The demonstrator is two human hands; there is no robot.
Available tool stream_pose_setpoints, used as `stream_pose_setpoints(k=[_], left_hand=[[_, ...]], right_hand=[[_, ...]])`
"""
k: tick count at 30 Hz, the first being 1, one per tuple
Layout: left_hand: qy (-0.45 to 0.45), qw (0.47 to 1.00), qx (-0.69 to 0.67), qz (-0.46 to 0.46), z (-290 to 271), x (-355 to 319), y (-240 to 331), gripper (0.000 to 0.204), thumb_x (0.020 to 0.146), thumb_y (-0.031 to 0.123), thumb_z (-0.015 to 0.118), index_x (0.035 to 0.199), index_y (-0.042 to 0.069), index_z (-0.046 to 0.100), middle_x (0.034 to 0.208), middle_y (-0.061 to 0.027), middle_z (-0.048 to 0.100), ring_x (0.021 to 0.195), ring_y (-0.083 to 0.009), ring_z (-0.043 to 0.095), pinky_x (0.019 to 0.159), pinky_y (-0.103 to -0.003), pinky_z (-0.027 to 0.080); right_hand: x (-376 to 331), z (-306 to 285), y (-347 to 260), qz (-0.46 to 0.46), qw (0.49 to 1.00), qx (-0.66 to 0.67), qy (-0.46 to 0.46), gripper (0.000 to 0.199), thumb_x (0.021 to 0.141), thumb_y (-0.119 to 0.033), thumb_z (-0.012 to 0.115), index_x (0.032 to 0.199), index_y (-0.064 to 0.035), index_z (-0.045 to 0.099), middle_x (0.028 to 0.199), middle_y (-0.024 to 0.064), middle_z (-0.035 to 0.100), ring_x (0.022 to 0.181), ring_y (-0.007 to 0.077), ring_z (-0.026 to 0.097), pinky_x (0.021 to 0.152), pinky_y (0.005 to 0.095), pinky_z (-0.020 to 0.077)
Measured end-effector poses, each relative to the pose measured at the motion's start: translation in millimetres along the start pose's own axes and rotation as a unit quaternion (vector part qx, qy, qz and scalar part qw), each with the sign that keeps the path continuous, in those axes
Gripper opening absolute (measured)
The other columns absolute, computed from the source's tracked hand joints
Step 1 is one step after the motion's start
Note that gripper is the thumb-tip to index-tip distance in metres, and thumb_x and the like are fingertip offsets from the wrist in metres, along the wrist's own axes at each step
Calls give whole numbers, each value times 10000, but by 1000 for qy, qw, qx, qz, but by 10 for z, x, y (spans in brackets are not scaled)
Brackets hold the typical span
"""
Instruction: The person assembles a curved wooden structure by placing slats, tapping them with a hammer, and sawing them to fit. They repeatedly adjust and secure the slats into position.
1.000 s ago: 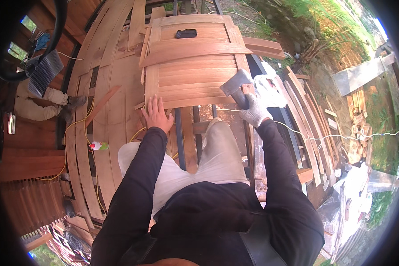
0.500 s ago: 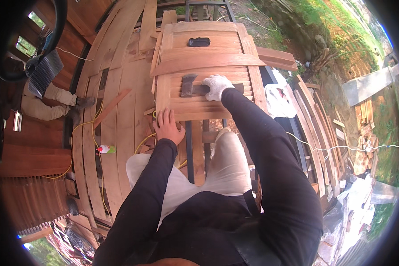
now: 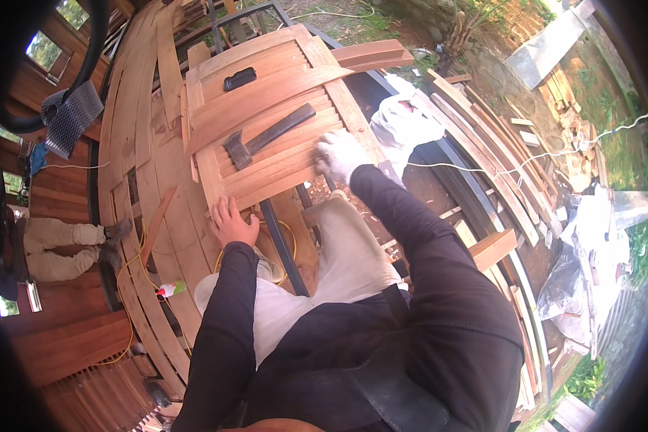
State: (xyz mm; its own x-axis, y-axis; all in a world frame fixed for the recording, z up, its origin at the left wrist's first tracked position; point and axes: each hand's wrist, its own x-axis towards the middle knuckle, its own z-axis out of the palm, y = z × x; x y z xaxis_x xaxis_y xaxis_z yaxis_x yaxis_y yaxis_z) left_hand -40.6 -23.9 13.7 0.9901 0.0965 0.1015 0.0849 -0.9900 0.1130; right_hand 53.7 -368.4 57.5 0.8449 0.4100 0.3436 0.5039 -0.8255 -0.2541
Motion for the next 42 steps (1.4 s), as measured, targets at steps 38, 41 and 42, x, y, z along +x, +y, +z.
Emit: stream_pose_setpoints(k=[38,41,42], left_hand=[[40,999,-24,11,89,0,-75,730,802,322,752,1479,133,556,1632,-83,431,1547,-328,339,1186,-649,324],[41,999,-27,13,136,-39,-126,736,806,313,757,1492,148,547,1637,-74,427,1549,-321,339,1199,-636,319],[42,999,-28,17,146,-39,-116,739,808,310,758,1497,153,543,1638,-71,426,1550,-318,339,1203,-631,318]], right_hand=[[-1754,-1292,-264,333,943,10,-5,402,829,-215,736,1168,-7,685,1081,228,717,1030,429,678,914,492,545],[-2659,-1535,-933,332,942,-15,-49,403,802,-233,780,1125,-17,675,1014,199,705,924,428,673,859,503,539],[-2966,-1597,-1120,338,936,-24,-89,442,791,-241,799,1153,-22,673,992,187,706,906,415,679,849,498,541]])
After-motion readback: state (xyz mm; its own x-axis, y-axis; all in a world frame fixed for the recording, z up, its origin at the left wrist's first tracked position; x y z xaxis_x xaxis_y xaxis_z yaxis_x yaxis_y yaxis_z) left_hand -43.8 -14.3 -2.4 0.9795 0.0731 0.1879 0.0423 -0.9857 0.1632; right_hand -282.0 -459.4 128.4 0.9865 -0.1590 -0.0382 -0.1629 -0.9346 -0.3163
